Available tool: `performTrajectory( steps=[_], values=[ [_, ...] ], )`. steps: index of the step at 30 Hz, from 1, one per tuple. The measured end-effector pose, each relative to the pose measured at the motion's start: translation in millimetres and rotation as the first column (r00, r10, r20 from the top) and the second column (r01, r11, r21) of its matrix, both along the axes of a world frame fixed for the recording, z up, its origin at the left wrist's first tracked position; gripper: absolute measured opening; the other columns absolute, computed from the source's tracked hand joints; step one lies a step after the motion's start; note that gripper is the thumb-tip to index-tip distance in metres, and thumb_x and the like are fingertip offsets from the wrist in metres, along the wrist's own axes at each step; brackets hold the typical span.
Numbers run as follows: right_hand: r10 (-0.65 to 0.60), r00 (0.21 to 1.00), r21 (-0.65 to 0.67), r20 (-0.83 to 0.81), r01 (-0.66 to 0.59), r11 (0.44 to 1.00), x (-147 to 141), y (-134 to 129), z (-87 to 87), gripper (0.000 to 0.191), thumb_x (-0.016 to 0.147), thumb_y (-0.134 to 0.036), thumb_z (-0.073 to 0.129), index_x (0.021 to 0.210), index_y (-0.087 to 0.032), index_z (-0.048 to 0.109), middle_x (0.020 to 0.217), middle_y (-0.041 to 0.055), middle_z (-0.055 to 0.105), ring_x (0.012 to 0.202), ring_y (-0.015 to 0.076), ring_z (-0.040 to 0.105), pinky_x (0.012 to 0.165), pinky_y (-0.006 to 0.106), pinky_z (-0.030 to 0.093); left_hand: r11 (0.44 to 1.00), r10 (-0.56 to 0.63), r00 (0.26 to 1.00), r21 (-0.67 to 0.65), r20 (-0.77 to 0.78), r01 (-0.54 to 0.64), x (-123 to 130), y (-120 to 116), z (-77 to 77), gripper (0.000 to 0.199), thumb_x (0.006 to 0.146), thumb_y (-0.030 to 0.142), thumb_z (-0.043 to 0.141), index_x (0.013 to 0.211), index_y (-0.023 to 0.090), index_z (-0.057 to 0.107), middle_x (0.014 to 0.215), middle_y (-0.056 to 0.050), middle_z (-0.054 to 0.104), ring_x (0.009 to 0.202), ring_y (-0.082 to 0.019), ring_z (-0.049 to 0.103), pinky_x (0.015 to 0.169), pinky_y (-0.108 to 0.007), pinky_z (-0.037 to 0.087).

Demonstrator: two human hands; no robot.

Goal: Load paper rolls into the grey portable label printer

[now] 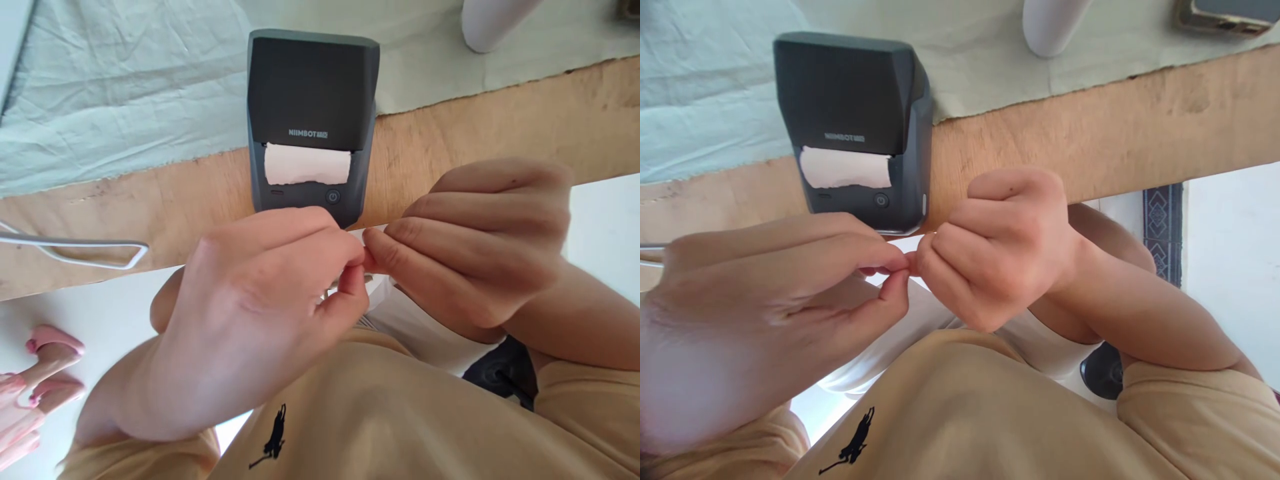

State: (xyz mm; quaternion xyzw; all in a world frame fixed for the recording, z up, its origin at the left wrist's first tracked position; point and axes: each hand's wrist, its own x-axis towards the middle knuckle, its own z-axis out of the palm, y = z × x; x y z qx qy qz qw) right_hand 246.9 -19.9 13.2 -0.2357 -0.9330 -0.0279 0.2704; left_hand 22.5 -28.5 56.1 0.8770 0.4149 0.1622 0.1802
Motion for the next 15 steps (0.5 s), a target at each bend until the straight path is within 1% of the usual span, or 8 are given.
performTrajectory(
  steps=[2, 4, 6, 8, 10, 13, 15],
  values=[
    [0.013, 1.000, 0.010, -0.004, -0.013, 1.000, -1.8, 0.5, 0.1, 0.031, 0.079, -0.012, 0.075, 0.060, -0.019, 0.052, 0.058, -0.0043, 0.051, 0.054, 0.0092, 0.039, 0.050, 0.032, 0.028, 1.000, 0.013, 1.000, -0.010, -0.018, -0.013, 0.5, -2.1, -1.4, 0.033, 0.095, 0.013, 0.053, 0.065, 0.023, 0.060, 0.060, 0.005, 0.058, 0.056, -0.008, 0.051, 0.049, -0.030, 0.040],
    [0.036, 0.999, 0.038, -0.020, -0.035, 0.999, -3.7, 1.1, -0.5, 0.033, 0.078, -0.011, 0.075, 0.059, -0.019, 0.050, 0.056, -0.0047, 0.049, 0.054, 0.0088, 0.034, 0.049, 0.030, 0.027, 0.999, 0.024, 0.997, -0.021, -0.075, -0.026, 0.4, -4.4, -3.1, 0.033, 0.093, 0.012, 0.052, 0.064, 0.023, 0.061, 0.060, 0.004, 0.054, 0.056, -0.009, 0.047, 0.049, -0.031, 0.037],
    [0.041, 0.999, 0.031, -0.031, -0.040, 0.999, -5.5, 1.2, -1.7, 0.036, 0.077, -0.012, 0.076, 0.057, -0.019, 0.046, 0.054, -0.0043, 0.044, 0.054, 0.0094, 0.029, 0.049, 0.029, 0.026, 1.000, 0.014, 0.994, -0.005, -0.104, -0.015, -0.8, -6.1, -4.6, 0.035, 0.093, 0.012, 0.051, 0.060, 0.021, 0.055, 0.059, 0.003, 0.048, 0.056, -0.010, 0.041, 0.049, -0.033, 0.034],
    [0.036, 0.999, 0.003, -0.038, -0.036, 0.999, -6.9, 1.0, -3.6, 0.038, 0.077, -0.013, 0.075, 0.057, -0.020, 0.044, 0.054, -0.0037, 0.041, 0.055, 0.0103, 0.027, 0.049, 0.030, 0.026, 0.999, -0.024, 0.997, 0.024, -0.073, 0.026, -2.2, -6.6, -5.1, 0.039, 0.094, 0.013, 0.049, 0.056, 0.020, 0.044, 0.057, 0.003, 0.038, 0.055, -0.011, 0.033, 0.050, -0.033, 0.031],
    [0.033, 0.998, -0.010, -0.050, -0.034, 0.999, -7.9, 1.2, -5.9, 0.039, 0.075, -0.013, 0.074, 0.057, -0.021, 0.040, 0.053, -0.0033, 0.038, 0.056, 0.0108, 0.025, 0.049, 0.030, 0.024, 0.997, -0.070, 0.996, 0.009, -0.058, 0.071, -2.7, -5.6, -4.4, 0.041, 0.094, 0.014, 0.051, 0.055, 0.020, 0.039, 0.056, 0.004, 0.031, 0.053, -0.010, 0.028, 0.049, -0.032, 0.028],
    [0.053, 0.996, 0.015, -0.067, -0.052, 0.999, -9.1, 1.9, -8.6, 0.047, 0.075, -0.015, 0.074, 0.057, -0.021, 0.032, 0.053, -0.0034, 0.031, 0.057, 0.0105, 0.020, 0.049, 0.029, 0.019, 0.995, -0.097, 0.989, -0.034, -0.116, 0.093, -0.9, -2.6, -2.0, 0.037, 0.089, 0.008, 0.054, 0.055, 0.019, 0.044, 0.056, 0.004, 0.035, 0.053, -0.010, 0.030, 0.048, -0.032, 0.026],
    [0.050, 0.996, 0.018, -0.073, -0.049, 0.999, -9.8, 1.5, -9.4, 0.049, 0.077, -0.015, 0.073, 0.059, -0.021, 0.027, 0.053, -0.0033, 0.028, 0.058, 0.0105, 0.018, 0.050, 0.030, 0.017, 0.993, -0.114, 0.984, -0.057, -0.136, 0.107, 1.2, -1.0, -1.4, 0.034, 0.086, 0.004, 0.052, 0.055, 0.018, 0.046, 0.056, 0.004, 0.037, 0.053, -0.009, 0.031, 0.048, -0.031, 0.026]
  ],
)
